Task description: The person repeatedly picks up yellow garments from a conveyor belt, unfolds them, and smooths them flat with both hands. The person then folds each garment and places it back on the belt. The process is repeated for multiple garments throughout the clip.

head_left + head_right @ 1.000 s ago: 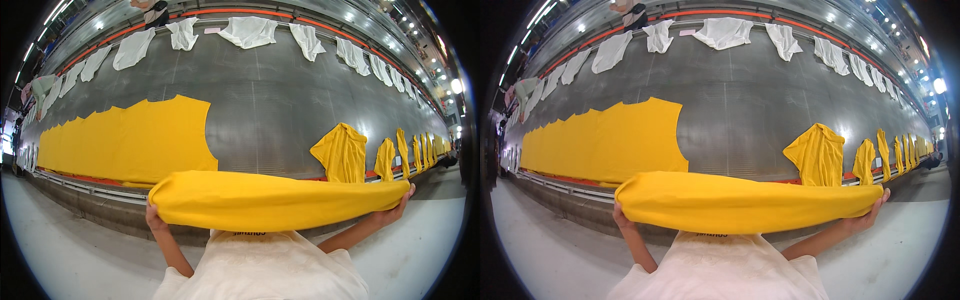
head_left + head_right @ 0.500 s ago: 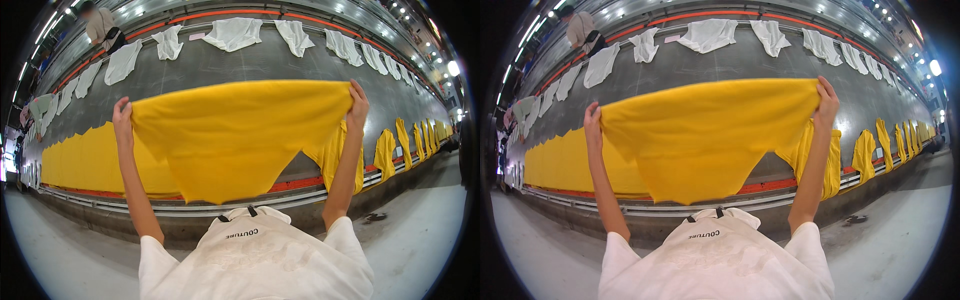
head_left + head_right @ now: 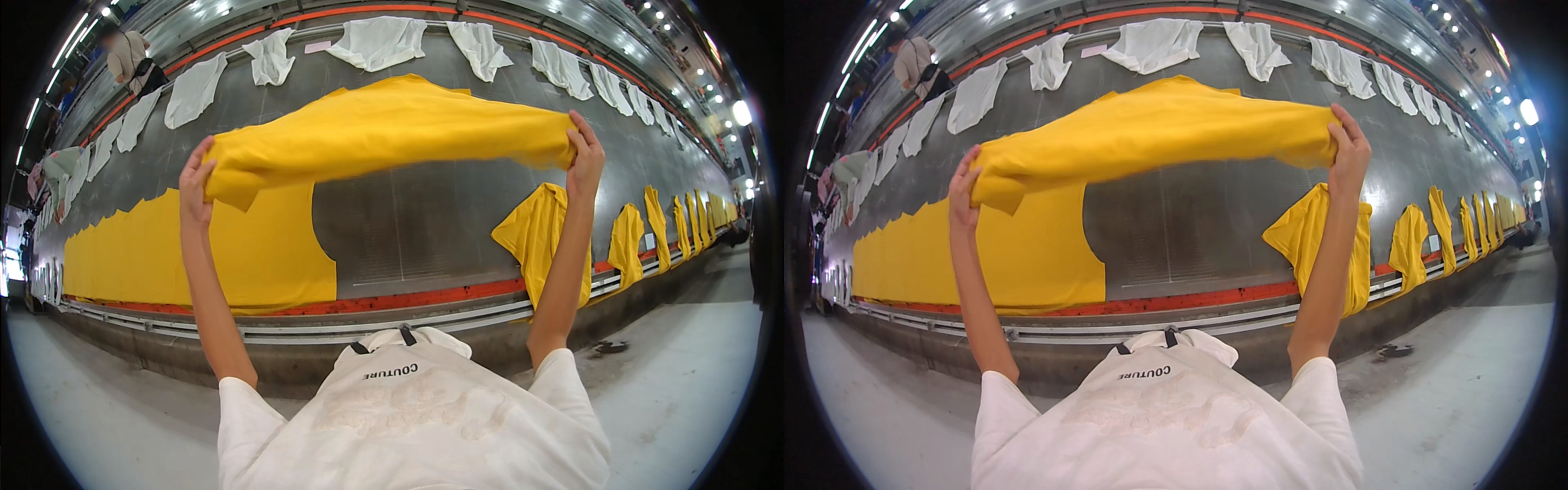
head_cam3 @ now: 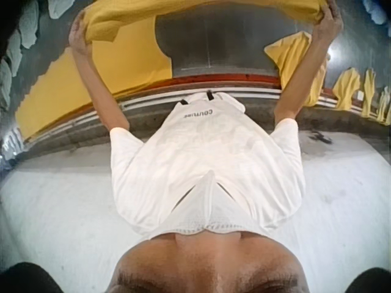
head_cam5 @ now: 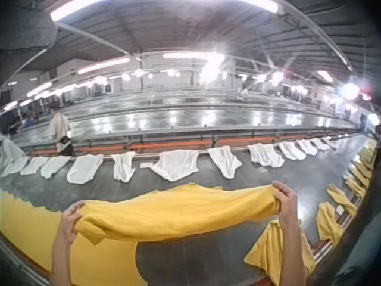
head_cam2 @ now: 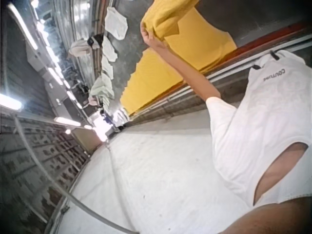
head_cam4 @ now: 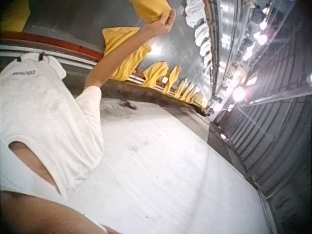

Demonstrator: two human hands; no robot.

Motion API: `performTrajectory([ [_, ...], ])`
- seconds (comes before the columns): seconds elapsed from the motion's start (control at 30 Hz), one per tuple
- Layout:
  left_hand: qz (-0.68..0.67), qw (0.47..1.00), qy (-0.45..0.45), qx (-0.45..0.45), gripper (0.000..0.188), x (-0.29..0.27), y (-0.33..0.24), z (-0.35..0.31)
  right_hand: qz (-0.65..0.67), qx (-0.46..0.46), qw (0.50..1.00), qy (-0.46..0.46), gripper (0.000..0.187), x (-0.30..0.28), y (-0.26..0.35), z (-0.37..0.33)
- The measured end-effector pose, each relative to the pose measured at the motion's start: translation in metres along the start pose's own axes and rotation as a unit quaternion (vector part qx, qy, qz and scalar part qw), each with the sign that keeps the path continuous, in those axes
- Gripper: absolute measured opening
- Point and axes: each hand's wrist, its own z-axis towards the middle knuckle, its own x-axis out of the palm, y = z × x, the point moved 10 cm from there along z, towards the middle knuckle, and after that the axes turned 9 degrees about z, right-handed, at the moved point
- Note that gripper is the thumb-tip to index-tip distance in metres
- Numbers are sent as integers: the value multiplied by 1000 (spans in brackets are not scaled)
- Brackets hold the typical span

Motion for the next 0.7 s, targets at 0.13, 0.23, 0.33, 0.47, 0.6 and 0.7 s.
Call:
performTrajectory([
  [0.13,53,996,8,-76,55,-12,67,-48,-64,70,995,-7,43,-33,-42,-38],
  [0.23,101,988,-21,-118,59,-29,120,-96,-94,119,988,-19,44,-58,-75,-84],
  [0.33,149,978,-48,-135,60,-46,165,-146,-102,173,979,-46,43,-92,-104,-133],
  [0.47,217,955,-69,-189,60,-52,214,-203,-179,227,955,-72,43,-152,-139,-195],
  [0.6,321,907,-115,-246,55,-84,275,-244,-322,244,914,-44,43,-184,-179,-244],
  [0.7,577,793,-183,-72,42,-91,265,-255,-517,203,832,7,37,-185,-193,-261],
])
